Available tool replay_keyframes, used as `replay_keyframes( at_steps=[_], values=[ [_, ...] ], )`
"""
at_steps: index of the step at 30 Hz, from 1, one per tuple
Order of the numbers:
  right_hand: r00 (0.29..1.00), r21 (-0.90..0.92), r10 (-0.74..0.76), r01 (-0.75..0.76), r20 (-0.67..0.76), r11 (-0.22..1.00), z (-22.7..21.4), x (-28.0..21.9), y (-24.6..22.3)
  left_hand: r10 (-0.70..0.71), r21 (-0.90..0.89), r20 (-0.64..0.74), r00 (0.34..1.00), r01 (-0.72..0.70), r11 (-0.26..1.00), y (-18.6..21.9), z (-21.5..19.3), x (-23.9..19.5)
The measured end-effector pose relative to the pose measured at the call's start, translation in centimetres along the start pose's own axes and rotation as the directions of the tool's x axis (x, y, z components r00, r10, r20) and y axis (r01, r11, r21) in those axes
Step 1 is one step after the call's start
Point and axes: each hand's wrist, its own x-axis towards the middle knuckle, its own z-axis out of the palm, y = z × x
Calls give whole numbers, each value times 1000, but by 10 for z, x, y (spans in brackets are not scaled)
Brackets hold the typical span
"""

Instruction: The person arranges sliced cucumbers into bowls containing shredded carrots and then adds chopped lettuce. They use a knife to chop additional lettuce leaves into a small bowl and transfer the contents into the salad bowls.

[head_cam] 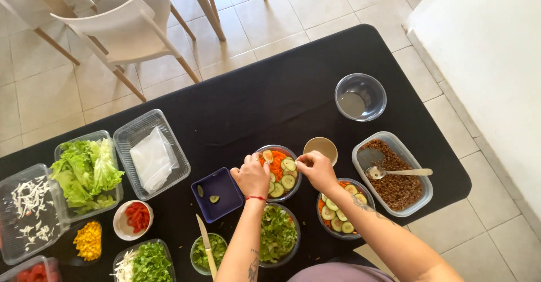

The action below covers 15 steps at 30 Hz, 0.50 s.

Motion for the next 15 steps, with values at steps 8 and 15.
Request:
replay_keyframes(
  at_steps=[8,15],
  values=[
    [980,-106,-200,199,3,974,-6,-21,-8,-38,-165,72,997,49,985,4,-20,5],
    [793,-499,-609,541,35,677,15,-12,15,-169,-339,266,949,256,905,-17,-69,-7]
  ],
)
